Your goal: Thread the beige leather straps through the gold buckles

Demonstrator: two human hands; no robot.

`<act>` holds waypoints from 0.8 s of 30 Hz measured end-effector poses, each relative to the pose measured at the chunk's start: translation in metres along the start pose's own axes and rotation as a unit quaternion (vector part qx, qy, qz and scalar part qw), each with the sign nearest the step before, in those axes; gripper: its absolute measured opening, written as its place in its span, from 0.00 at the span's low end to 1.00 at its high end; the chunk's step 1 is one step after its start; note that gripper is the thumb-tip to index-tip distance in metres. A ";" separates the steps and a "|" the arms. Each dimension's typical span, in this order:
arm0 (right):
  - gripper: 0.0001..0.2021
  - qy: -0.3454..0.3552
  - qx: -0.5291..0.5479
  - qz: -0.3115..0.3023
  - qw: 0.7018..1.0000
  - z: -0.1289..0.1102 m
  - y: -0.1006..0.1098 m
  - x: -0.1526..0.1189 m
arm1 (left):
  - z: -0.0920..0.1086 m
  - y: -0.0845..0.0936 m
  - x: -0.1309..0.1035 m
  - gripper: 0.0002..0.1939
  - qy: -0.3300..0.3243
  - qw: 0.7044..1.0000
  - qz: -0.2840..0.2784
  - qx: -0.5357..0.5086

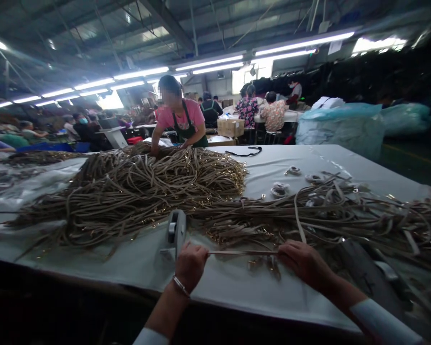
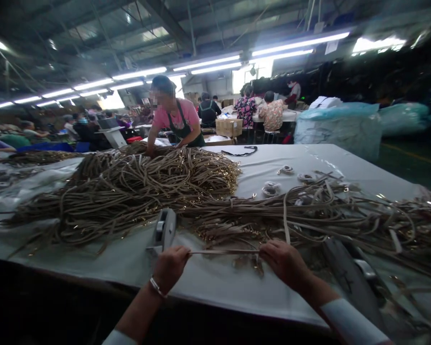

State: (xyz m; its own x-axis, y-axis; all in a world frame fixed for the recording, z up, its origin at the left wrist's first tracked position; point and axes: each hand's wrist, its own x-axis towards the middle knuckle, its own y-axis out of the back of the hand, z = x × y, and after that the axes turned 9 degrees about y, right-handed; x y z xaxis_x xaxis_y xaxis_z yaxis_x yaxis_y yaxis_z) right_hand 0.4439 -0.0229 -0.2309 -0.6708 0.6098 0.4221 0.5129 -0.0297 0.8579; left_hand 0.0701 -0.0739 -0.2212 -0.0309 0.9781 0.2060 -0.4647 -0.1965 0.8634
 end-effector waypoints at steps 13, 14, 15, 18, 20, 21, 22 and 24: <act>0.09 -0.051 0.036 0.035 0.997 -0.002 -0.001 -0.056 | 0.076 0.053 -0.103 0.34 0.109 0.933 -0.065 -0.338; 0.09 -0.053 0.039 0.037 0.997 -0.003 -0.001 -0.059 | 0.082 0.056 -0.107 0.34 0.106 0.936 -0.063 -0.329; 0.08 -0.055 0.041 0.037 0.997 -0.004 -0.002 -0.063 | 0.086 0.057 -0.110 0.34 0.103 0.940 -0.061 -0.319; 0.08 -0.051 0.045 0.018 0.997 -0.009 -0.001 -0.069 | 0.094 0.060 -0.117 0.34 0.070 0.952 -0.061 -0.290; 0.09 -0.041 0.052 -0.015 0.998 -0.015 0.001 -0.071 | 0.095 0.061 -0.123 0.25 0.026 0.962 -0.078 -0.262; 0.09 -0.036 0.059 -0.034 0.997 -0.019 0.003 -0.071 | 0.094 0.061 -0.126 0.18 0.013 0.966 -0.093 -0.242; 0.09 -0.033 0.066 -0.050 0.996 -0.023 0.006 -0.070 | 0.092 0.060 -0.131 0.15 0.012 0.969 -0.110 -0.220; 0.07 -0.027 0.081 -0.075 0.994 -0.036 0.012 -0.064 | 0.085 0.059 -0.139 0.17 0.044 0.973 -0.136 -0.180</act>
State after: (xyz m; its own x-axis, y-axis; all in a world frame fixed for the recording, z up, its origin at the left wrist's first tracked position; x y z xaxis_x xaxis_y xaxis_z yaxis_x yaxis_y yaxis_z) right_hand 0.4742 -0.0905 -0.2372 -0.7196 0.6387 0.2726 0.4907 0.1899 0.8504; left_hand 0.1225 -0.2274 -0.1601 0.0690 0.9957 -0.0611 -0.7462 0.0921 0.6594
